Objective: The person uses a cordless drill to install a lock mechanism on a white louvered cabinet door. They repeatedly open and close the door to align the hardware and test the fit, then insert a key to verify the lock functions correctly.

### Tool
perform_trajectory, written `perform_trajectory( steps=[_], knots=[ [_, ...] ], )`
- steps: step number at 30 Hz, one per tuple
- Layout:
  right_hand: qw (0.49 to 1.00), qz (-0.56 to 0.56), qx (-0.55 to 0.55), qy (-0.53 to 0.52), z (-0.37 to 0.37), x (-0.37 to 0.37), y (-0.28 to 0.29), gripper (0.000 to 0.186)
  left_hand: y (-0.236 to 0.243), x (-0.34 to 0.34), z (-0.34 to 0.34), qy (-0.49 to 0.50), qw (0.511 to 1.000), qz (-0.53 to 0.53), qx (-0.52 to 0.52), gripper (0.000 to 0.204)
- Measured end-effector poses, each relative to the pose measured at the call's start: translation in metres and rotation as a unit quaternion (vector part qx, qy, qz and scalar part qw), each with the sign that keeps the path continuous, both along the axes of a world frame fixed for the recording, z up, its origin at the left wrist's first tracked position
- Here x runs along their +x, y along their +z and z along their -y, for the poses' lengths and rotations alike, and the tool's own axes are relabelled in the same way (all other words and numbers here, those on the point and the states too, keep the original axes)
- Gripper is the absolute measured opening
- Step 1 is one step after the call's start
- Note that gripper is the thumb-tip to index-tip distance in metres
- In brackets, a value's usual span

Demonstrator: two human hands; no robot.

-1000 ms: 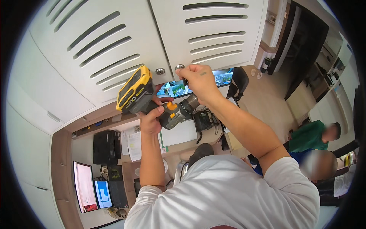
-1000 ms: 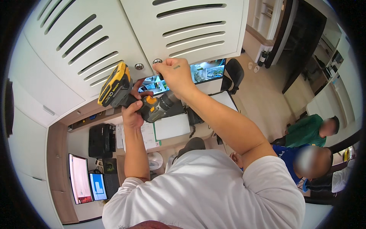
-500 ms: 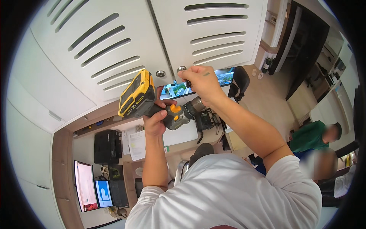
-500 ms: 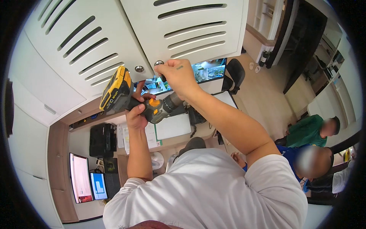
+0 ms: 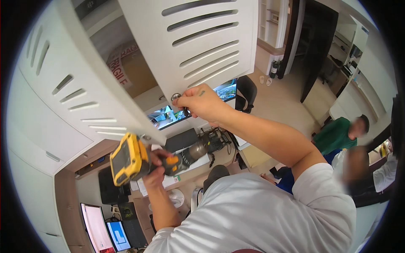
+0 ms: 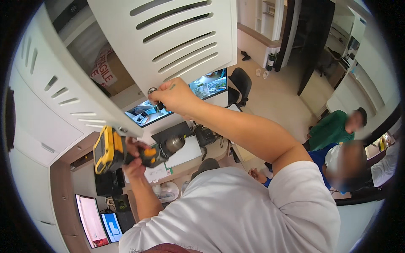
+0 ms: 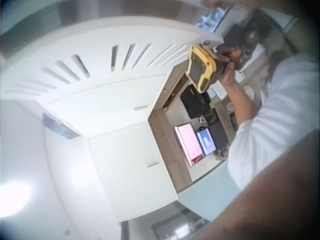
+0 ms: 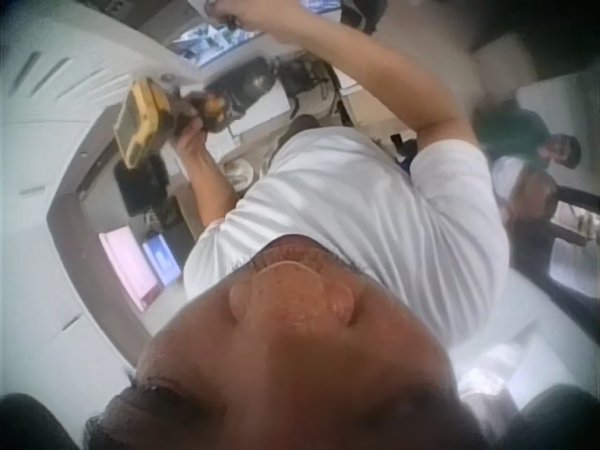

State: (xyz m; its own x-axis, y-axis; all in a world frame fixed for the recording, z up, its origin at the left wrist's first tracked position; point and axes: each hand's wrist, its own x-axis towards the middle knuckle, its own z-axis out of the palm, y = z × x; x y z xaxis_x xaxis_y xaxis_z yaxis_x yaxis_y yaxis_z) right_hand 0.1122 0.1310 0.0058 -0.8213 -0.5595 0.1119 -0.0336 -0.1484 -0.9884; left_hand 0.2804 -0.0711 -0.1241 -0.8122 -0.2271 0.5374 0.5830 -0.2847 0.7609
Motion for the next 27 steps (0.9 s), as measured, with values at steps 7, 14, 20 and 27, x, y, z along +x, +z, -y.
perform_trajectory(
  steps=[7, 14, 20, 27],
  knots=[
    [0.998, 0.038, 0.027, 0.039, -0.037, 0.024, 0.005, 0.024, 0.000, 0.066, 0.009, 0.048, 0.998, -0.029, -0.011, 0.029],
    [0.991, 0.026, 0.090, 0.094, -0.111, 0.040, 0.005, 0.024, -0.006, 0.113, 0.022, 0.075, 0.996, -0.054, 0.000, 0.023],
    [0.992, 0.011, 0.049, 0.114, -0.186, 0.035, -0.008, 0.021, -0.007, 0.119, 0.022, 0.098, 0.991, -0.061, -0.061, 0.038],
    [0.999, 0.014, -0.047, 0.000, -0.247, 0.034, -0.030, 0.068, -0.032, 0.140, 0.024, 0.087, 0.978, 0.023, -0.187, 0.032]
  ],
)
